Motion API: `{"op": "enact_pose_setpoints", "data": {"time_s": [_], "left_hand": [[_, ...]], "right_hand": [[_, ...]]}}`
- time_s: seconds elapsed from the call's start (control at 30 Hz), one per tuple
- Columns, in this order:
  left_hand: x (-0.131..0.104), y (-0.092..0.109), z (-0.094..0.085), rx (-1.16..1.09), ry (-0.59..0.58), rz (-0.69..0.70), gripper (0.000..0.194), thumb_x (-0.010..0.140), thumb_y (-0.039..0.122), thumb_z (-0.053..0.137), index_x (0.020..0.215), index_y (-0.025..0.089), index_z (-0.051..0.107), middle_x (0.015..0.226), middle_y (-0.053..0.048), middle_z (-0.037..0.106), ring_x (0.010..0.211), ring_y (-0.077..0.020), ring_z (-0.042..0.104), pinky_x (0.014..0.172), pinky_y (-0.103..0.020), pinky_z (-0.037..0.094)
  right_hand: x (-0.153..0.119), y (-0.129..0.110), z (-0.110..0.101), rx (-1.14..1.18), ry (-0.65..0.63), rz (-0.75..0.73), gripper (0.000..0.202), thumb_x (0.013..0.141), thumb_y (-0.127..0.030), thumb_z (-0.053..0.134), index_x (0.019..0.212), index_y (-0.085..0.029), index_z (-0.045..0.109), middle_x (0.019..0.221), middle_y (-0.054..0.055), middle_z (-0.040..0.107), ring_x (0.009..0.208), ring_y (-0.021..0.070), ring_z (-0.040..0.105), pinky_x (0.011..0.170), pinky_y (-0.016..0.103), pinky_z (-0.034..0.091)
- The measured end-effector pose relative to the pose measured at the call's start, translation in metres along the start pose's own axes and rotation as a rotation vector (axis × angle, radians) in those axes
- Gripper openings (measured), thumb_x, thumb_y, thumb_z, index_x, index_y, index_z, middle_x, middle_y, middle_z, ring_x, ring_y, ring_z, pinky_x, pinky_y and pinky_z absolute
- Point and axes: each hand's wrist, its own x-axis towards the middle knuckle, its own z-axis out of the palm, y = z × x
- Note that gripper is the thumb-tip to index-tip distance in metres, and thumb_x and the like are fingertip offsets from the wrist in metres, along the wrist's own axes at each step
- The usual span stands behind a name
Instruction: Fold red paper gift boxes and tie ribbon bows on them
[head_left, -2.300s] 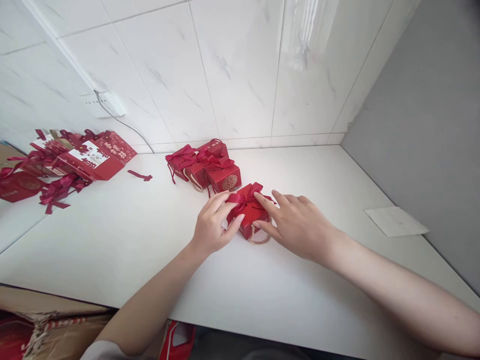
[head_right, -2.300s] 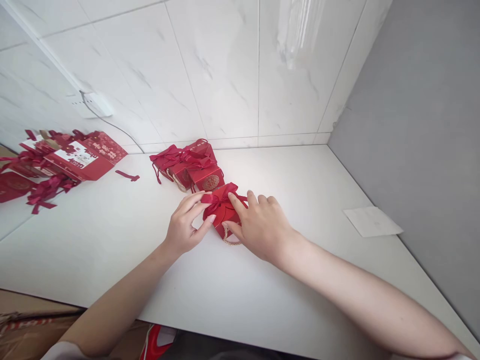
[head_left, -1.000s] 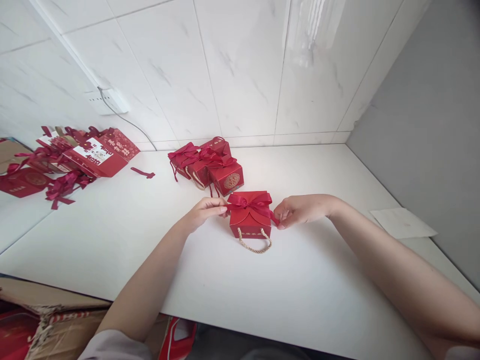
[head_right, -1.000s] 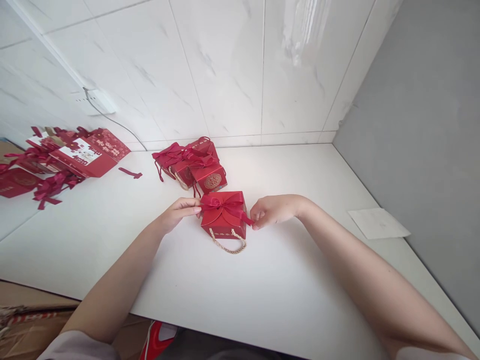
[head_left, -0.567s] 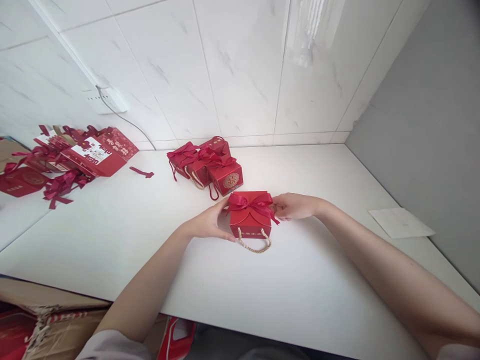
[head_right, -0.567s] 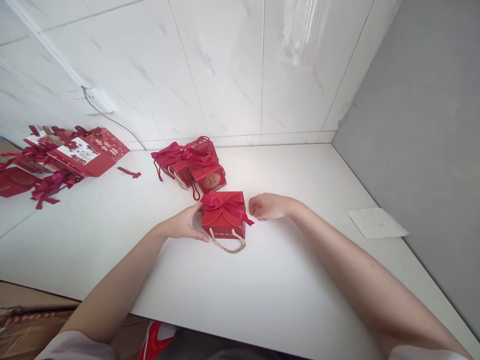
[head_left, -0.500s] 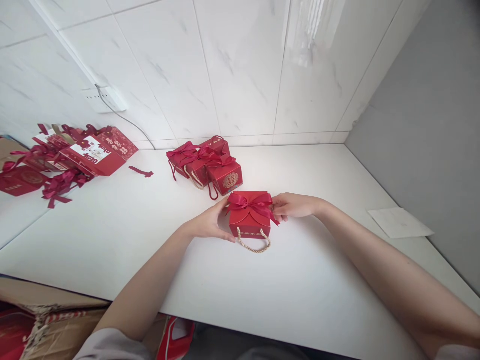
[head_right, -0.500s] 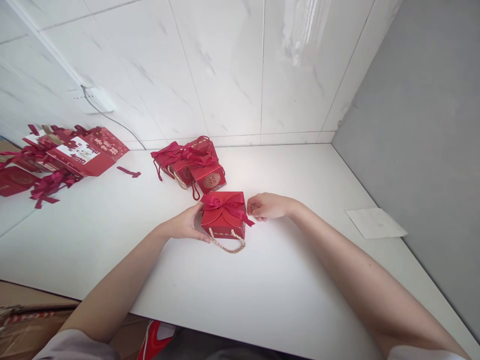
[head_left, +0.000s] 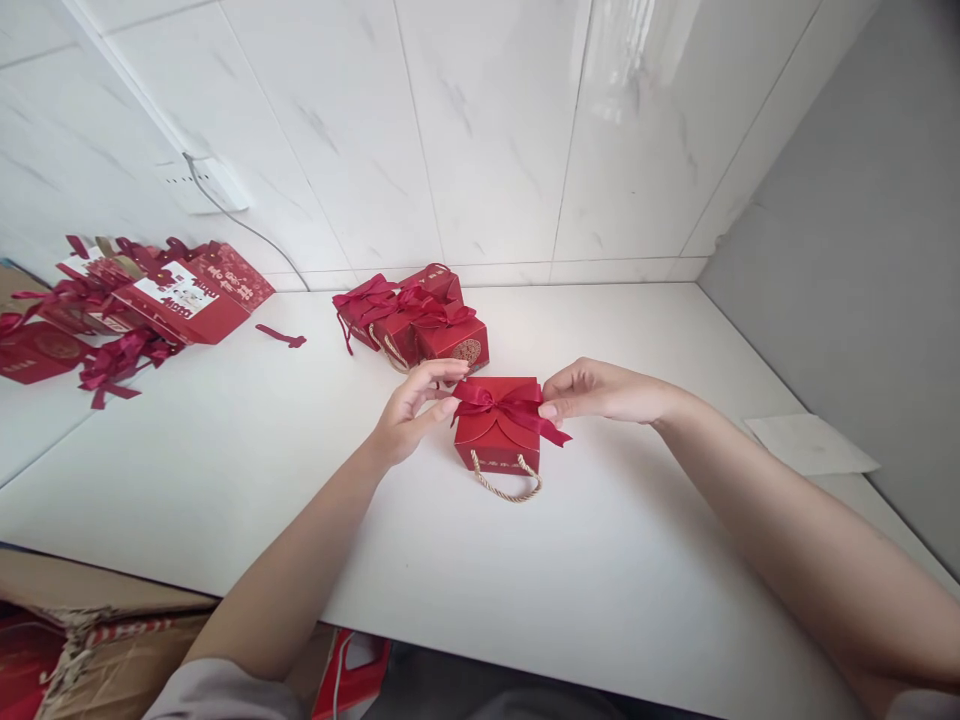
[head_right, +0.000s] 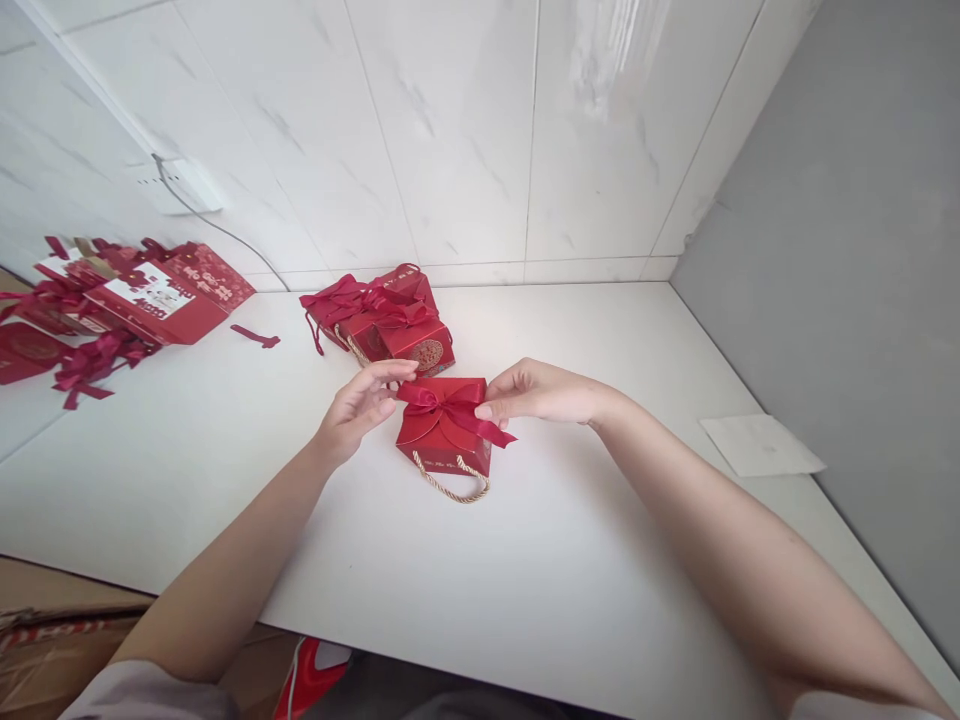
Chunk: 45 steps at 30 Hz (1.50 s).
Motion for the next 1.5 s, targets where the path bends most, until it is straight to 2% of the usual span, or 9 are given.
{"op": "enact_pose_setpoints", "data": {"time_s": [0.2, 0.33, 0.43, 0.63, 0.77, 1.03, 1.17, 1.3, 1.5], "left_hand": [[-0.002, 0.000, -0.001, -0.036, -0.106, -0.010, 0.023, 0.090, 0.037, 0.061, 0.105, 0.019, 0.063, 0.121, -0.012, 0.060, 0.093, -0.0190, 0.059, 0.074, -0.030, 0.048], [-0.002, 0.007, -0.001, 0.026, -0.119, -0.032, 0.020, 0.089, 0.037, 0.063, 0.092, 0.018, 0.061, 0.119, -0.011, 0.057, 0.075, -0.0131, 0.054, 0.064, -0.028, 0.045], [-0.003, 0.015, 0.001, 0.115, -0.106, -0.051, 0.021, 0.086, 0.033, 0.066, 0.076, 0.017, 0.057, 0.117, -0.011, 0.057, 0.086, -0.0167, 0.057, 0.065, -0.028, 0.044], [-0.004, 0.022, 0.003, 0.028, -0.119, 0.004, 0.026, 0.084, 0.030, 0.069, 0.066, 0.017, 0.054, 0.122, -0.011, 0.060, 0.113, -0.0247, 0.055, 0.102, -0.042, 0.041], [-0.004, 0.020, 0.002, -0.002, -0.096, -0.048, 0.028, 0.086, 0.033, 0.067, 0.066, 0.017, 0.056, 0.128, -0.011, 0.059, 0.123, -0.0264, 0.051, 0.109, -0.045, 0.035], [-0.001, 0.006, 0.001, -0.137, -0.172, -0.143, 0.040, 0.093, 0.049, 0.052, 0.074, 0.016, 0.064, 0.140, -0.013, 0.052, 0.128, -0.0311, 0.049, 0.103, -0.046, 0.042], [-0.001, 0.007, 0.004, -0.193, -0.278, -0.148, 0.028, 0.084, 0.043, 0.068, 0.077, 0.016, 0.071, 0.144, -0.014, 0.047, 0.125, -0.0335, 0.053, 0.097, -0.043, 0.048], [-0.002, 0.009, 0.006, -0.219, -0.243, -0.203, 0.036, 0.086, 0.041, 0.066, 0.061, 0.014, 0.063, 0.138, -0.013, 0.053, 0.115, -0.0299, 0.059, 0.090, -0.039, 0.051], [-0.002, 0.002, 0.010, -0.253, -0.173, -0.263, 0.038, 0.089, 0.042, 0.062, 0.063, 0.014, 0.060, 0.133, -0.012, 0.058, 0.106, -0.0252, 0.061, 0.086, -0.036, 0.049]], "right_hand": [[-0.006, -0.011, 0.004, 0.041, -0.008, 0.019, 0.032, 0.078, -0.044, 0.074, 0.070, -0.017, 0.059, 0.066, -0.004, 0.053, 0.064, 0.0107, 0.045, 0.063, 0.027, 0.036], [-0.008, -0.012, 0.001, 0.031, -0.021, 0.033, 0.028, 0.082, -0.040, 0.072, 0.074, -0.017, 0.058, 0.074, -0.002, 0.059, 0.071, 0.0120, 0.051, 0.069, 0.028, 0.038], [-0.008, -0.014, 0.002, 0.048, -0.028, 0.032, 0.025, 0.085, -0.040, 0.069, 0.083, -0.017, 0.060, 0.083, 0.004, 0.068, 0.081, 0.0159, 0.060, 0.079, 0.032, 0.043], [-0.007, -0.020, 0.009, 0.045, -0.033, 0.067, 0.029, 0.082, -0.044, 0.071, 0.088, -0.017, 0.062, 0.074, 0.002, 0.067, 0.073, 0.0150, 0.060, 0.076, 0.033, 0.044], [-0.007, -0.018, 0.009, 0.001, -0.040, 0.077, 0.030, 0.082, -0.045, 0.070, 0.089, -0.017, 0.064, 0.075, 0.002, 0.067, 0.075, 0.0160, 0.060, 0.077, 0.033, 0.044], [-0.016, -0.027, 0.017, -0.135, -0.095, 0.111, 0.037, 0.082, -0.054, 0.066, 0.085, -0.018, 0.065, 0.089, 0.005, 0.066, 0.087, 0.0194, 0.060, 0.081, 0.032, 0.044], [-0.020, -0.036, 0.031, -0.270, 0.046, 0.087, 0.038, 0.085, -0.058, 0.060, 0.080, -0.020, 0.064, 0.076, 0.001, 0.059, 0.070, 0.0151, 0.051, 0.064, 0.029, 0.039], [-0.023, -0.042, 0.042, -0.371, 0.161, 0.062, 0.044, 0.088, -0.063, 0.051, 0.077, -0.022, 0.064, 0.066, -0.001, 0.051, 0.057, 0.0124, 0.039, 0.052, 0.028, 0.029], [-0.025, -0.045, 0.047, -0.477, 0.160, -0.009, 0.033, 0.090, -0.052, 0.054, 0.084, -0.023, 0.070, 0.076, 0.002, 0.064, 0.065, 0.0162, 0.052, 0.059, 0.030, 0.038]]}}
